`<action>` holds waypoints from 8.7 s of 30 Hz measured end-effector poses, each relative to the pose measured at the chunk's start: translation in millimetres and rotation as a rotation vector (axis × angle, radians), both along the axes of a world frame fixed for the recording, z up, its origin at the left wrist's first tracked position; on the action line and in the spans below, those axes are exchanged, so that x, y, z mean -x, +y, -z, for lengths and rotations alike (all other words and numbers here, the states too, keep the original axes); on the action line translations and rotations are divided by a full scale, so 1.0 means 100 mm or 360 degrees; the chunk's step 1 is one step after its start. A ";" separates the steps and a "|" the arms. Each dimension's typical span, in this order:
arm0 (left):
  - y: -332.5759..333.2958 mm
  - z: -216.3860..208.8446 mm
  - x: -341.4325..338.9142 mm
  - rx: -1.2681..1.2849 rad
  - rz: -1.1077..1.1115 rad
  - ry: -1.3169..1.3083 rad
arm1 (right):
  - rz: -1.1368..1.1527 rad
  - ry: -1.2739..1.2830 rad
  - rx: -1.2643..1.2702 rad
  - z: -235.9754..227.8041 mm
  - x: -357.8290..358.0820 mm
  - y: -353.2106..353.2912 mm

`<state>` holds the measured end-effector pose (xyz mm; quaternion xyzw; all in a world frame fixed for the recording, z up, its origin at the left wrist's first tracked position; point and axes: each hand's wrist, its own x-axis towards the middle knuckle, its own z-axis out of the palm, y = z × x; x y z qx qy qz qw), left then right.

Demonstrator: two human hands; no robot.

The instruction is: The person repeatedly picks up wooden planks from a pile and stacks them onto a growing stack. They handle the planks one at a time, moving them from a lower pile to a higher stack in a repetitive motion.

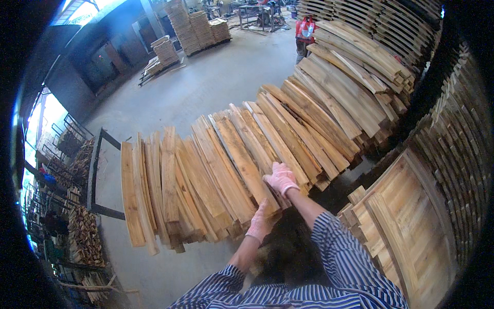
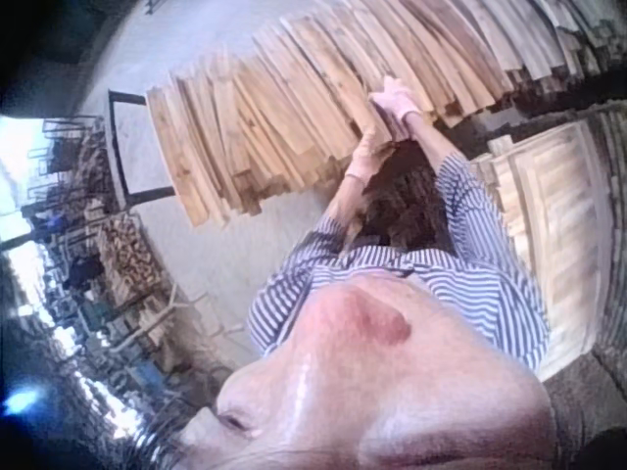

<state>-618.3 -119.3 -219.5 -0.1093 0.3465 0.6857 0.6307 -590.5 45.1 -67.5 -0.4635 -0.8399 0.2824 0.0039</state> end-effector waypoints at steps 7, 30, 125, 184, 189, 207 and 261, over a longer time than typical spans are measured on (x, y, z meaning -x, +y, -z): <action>-0.96 -1.35 0.05 -0.0189 0.0245 0.0256 | 0.0274 0.1300 0.2096 0.44 -1.53 -0.52; 1.53 -2.96 -1.30 -0.1484 0.0304 0.1098 | 0.0348 0.1439 -0.0345 -2.51 -3.28 -0.60; 1.89 -2.70 -3.44 -0.1746 0.1801 0.3611 | 0.1961 -0.0034 -0.0410 -0.87 -5.08 -0.31; -0.82 -1.70 -0.04 -0.0323 -0.0344 -0.0442 | -0.0160 0.0402 0.1027 -1.02 -0.56 -0.71; -1.70 -1.40 -0.59 0.0093 0.0026 -0.0308 | 0.0170 0.1004 0.2169 0.00 0.00 -1.11; 0.90 -2.94 -1.00 -0.1123 0.0825 0.0722 | 0.0414 0.1933 0.1538 -1.58 -2.55 -0.90; 2.61 -1.87 -2.58 -0.0752 0.1910 0.2809 | 0.1545 0.0122 -0.0557 -0.24 -6.03 -0.73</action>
